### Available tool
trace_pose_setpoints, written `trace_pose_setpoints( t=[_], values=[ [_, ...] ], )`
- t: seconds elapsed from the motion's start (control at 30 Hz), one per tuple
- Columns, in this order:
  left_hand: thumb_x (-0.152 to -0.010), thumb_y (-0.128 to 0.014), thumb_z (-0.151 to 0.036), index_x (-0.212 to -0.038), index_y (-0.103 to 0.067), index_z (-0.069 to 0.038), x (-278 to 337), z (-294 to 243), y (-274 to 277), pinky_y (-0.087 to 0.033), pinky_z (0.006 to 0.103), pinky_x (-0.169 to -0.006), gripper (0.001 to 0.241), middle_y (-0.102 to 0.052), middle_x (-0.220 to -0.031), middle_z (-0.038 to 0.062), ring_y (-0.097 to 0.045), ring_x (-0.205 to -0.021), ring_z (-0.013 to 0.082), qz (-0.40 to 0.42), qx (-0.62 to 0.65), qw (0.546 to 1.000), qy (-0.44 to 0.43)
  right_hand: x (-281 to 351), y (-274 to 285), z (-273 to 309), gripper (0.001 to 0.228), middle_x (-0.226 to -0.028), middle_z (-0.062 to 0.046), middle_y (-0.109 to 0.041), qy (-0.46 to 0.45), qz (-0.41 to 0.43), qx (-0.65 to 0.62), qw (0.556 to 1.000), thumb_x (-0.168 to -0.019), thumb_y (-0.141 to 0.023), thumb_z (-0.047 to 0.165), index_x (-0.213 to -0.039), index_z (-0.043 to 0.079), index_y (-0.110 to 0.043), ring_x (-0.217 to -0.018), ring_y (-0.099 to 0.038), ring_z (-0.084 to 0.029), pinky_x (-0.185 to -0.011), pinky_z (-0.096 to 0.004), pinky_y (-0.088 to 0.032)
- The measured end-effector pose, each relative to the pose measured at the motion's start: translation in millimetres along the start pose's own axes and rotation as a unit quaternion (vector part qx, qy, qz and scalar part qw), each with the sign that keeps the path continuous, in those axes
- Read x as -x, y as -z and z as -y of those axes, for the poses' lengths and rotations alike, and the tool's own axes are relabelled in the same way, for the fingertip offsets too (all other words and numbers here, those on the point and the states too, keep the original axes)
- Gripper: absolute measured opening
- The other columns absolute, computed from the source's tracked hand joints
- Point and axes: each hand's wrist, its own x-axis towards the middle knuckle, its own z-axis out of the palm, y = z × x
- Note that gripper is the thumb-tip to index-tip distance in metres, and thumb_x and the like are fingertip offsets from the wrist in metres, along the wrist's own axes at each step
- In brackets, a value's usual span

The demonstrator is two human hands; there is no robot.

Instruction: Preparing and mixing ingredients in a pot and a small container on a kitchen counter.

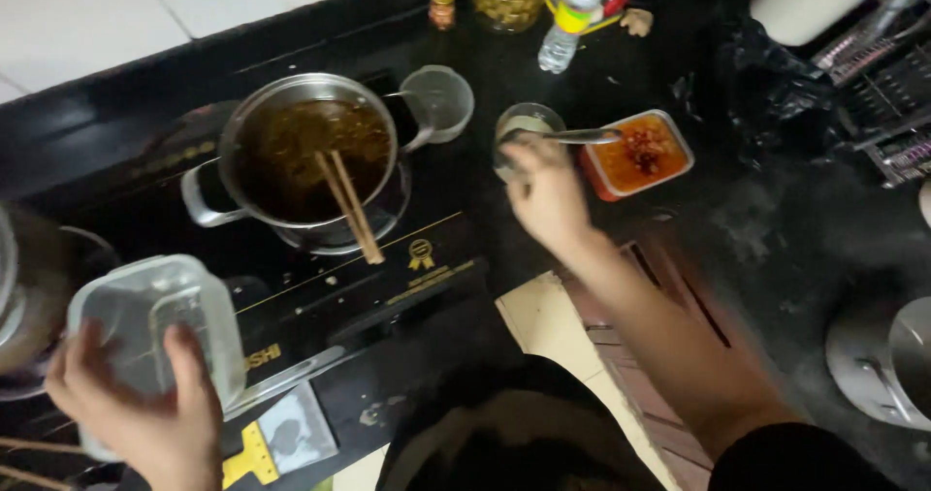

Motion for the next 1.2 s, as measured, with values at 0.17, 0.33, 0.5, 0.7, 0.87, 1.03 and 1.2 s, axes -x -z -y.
trace_pose_setpoints(
  t=[0.17,0.33,0.5,0.7,0.87,1.03,1.2],
  values=[
    [-0.095,-0.067,-0.001,-0.118,-0.057,0.001,52,-61,-34,-0.049,0.0316,-0.083,0.025,-0.059,-0.113,0.015,-0.058,-0.091,0.0194,0.039,0.195,0.98,0.01,-18,18,-130,0.053,-0.14,-0.018,-0.059,-0.005,0.005,0.217,0.976,-0.077,-0.068,0.004,-0.13,0.002,-0.065,-0.13,-0.046,-0.04,-0.112,-0.049,-0.036],
    [-0.085,-0.069,0.003,-0.112,-0.066,-0.01,96,-119,-102,-0.054,0.0273,-0.076,0.03,-0.065,-0.102,0.007,-0.066,-0.08,0.0155,0.158,0.287,0.945,0.001,-19,14,-188,0.043,-0.13,-0.012,-0.063,0.083,0.052,0.251,0.963,-0.086,-0.067,0.014,-0.128,0.007,-0.065,-0.127,-0.047,-0.034,-0.109,-0.065,-0.021],
    [-0.084,-0.072,-0.003,-0.127,-0.061,-0.009,94,-167,-141,-0.055,0.0304,-0.063,0.045,-0.078,-0.102,0.004,-0.068,-0.067,0.016,0.4,0.305,0.855,0.125,-8,7,-200,0.032,-0.116,-0.014,-0.066,0.077,0.077,0.236,0.966,-0.102,-0.06,0.021,-0.129,0.005,-0.068,-0.115,-0.054,-0.036,-0.098,-0.049,-0.045],
    [-0.088,-0.068,-0.003,-0.136,-0.056,-0.008,106,-184,-183,-0.06,0.0262,-0.075,0.05,-0.076,-0.112,0.005,-0.072,-0.085,0.0132,0.48,0.382,0.78,0.119,23,31,-173,0.022,-0.101,-0.018,-0.068,-0.012,-0.014,0.149,0.989,-0.1,-0.057,0.013,-0.119,0.009,-0.068,-0.097,-0.065,-0.039,-0.085,-0.05,-0.053],
    [-0.092,-0.063,-0.009,-0.142,-0.05,-0.008,127,-171,-266,-0.057,0.0304,-0.079,0.052,-0.074,-0.12,0.008,-0.072,-0.095,0.017,0.479,0.466,0.713,0.211,81,-5,-200,0.021,-0.104,-0.023,-0.068,-0.098,0.007,0.078,0.992,-0.103,-0.05,0.01,-0.119,0.008,-0.064,-0.09,-0.067,-0.045,-0.077,-0.054,-0.054],
    [-0.092,-0.059,-0.026,-0.15,-0.042,-0.013,88,-202,-323,-0.057,0.0408,-0.086,0.062,-0.065,-0.136,0.01,-0.071,-0.101,0.0243,0.461,0.483,0.61,0.426,97,-19,-194,0.023,-0.106,-0.03,-0.064,-0.06,-0.035,-0.01,0.998,-0.108,-0.047,0.016,-0.124,0.005,-0.06,-0.093,-0.065,-0.051,-0.074,-0.054,-0.054],
    [-0.091,-0.056,-0.03,-0.156,-0.03,-0.006,50,-211,-397,-0.047,0.0492,-0.103,0.074,-0.032,-0.157,0.014,-0.058,-0.129,0.0408,0.42,0.539,0.431,0.589,100,-42,-200,0.03,-0.098,-0.027,-0.068,-0.113,0.007,-0.03,0.993,-0.108,-0.047,0.019,-0.129,0.002,-0.058,-0.083,-0.067,-0.046,-0.069,-0.053,-0.054]
  ],
)
